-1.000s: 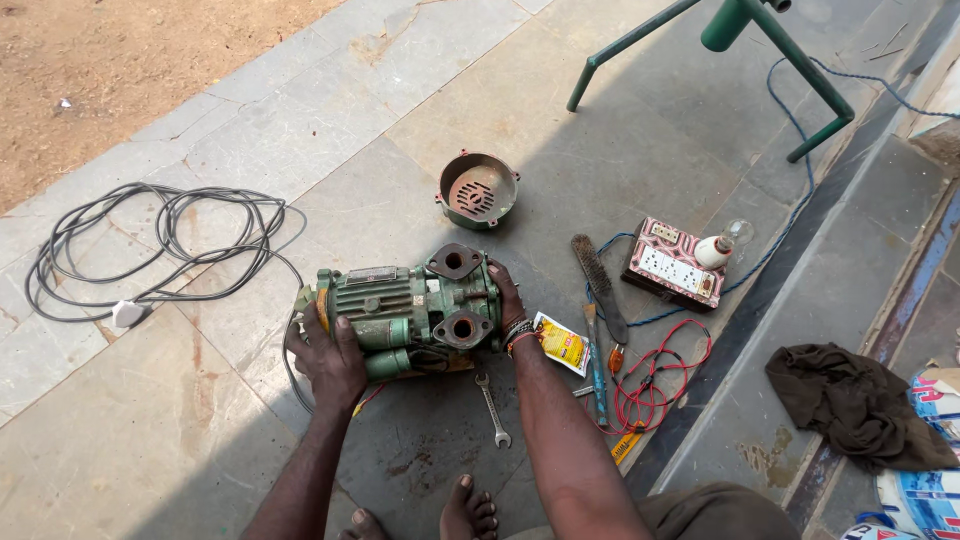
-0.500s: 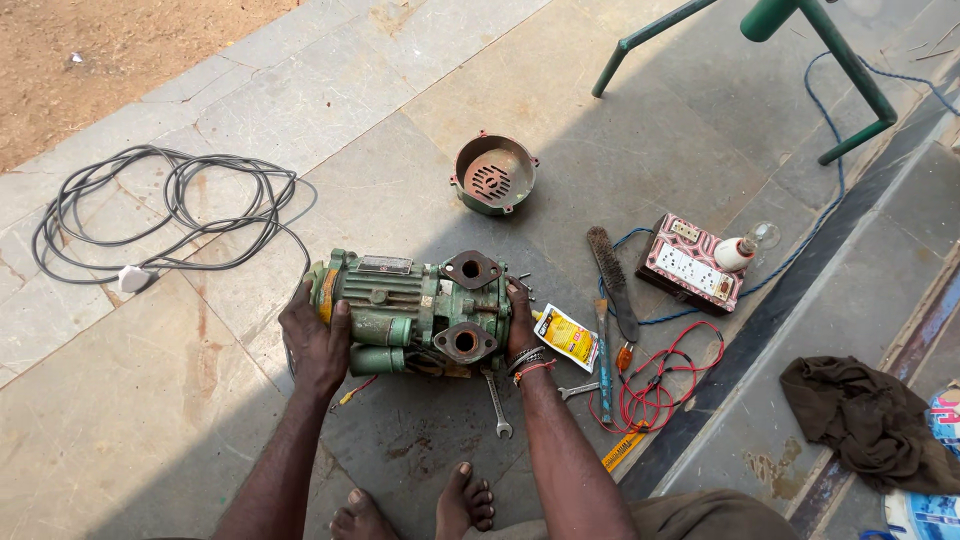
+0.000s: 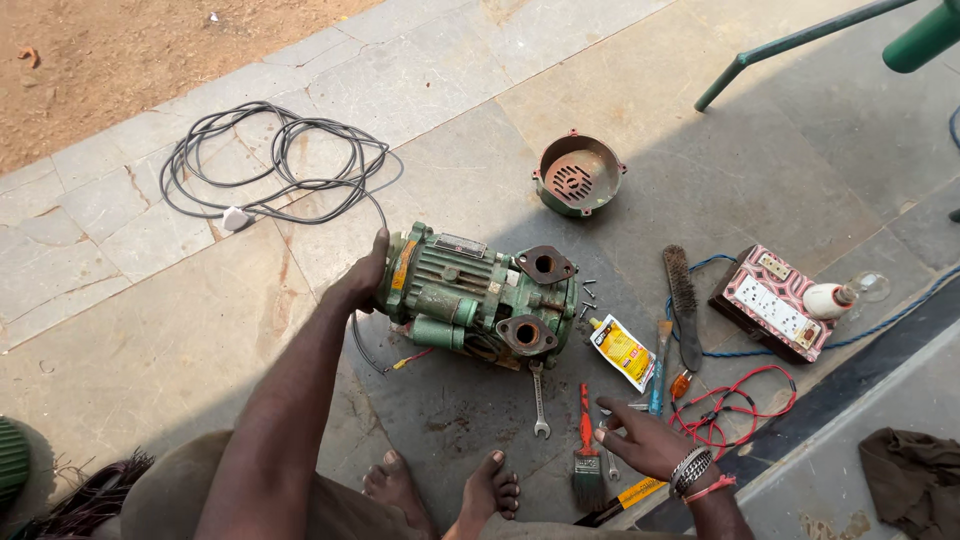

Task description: The person is sitting on the floor repairing a green electric motor. They use a wrench to loosen bolts, a chisel to tap parts, and a wire brush to clean the motor's exterior. The person repeatedly adjusts and repositions the motor while working.

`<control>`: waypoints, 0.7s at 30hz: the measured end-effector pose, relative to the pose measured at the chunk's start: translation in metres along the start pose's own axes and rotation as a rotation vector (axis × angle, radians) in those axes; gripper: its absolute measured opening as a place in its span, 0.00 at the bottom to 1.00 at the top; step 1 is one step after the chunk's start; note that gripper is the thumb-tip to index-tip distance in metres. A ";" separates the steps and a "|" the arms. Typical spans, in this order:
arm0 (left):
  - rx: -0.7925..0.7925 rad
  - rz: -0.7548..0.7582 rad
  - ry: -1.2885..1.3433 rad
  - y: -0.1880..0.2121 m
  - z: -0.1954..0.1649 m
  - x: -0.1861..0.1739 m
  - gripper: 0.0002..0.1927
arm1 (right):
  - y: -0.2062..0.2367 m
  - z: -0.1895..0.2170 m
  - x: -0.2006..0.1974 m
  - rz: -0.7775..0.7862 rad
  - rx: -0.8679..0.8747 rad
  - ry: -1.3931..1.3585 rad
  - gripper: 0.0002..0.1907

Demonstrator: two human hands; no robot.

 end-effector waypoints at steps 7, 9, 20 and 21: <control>0.487 -0.240 0.270 0.028 -0.036 -0.074 0.47 | -0.029 -0.021 -0.023 -0.200 -0.080 0.015 0.36; 0.511 -0.214 0.193 0.010 -0.021 -0.055 0.45 | -0.033 -0.034 -0.026 -0.239 -0.120 0.078 0.35; -0.465 0.739 0.873 0.123 0.227 0.323 0.30 | -0.011 -0.160 -0.042 -0.560 0.361 0.055 0.32; -0.487 0.753 0.883 0.106 0.250 0.339 0.29 | -0.011 -0.161 -0.039 -0.521 0.392 0.049 0.29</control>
Point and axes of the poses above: each hand's wrist, its own y-axis away from the middle knuckle, its own x-axis out of the palm, z = x × y, the point moved 6 cm from there along -y, towards the middle knuckle, and after that the axes turned 12 degrees about -x, right-handed, at the moved point
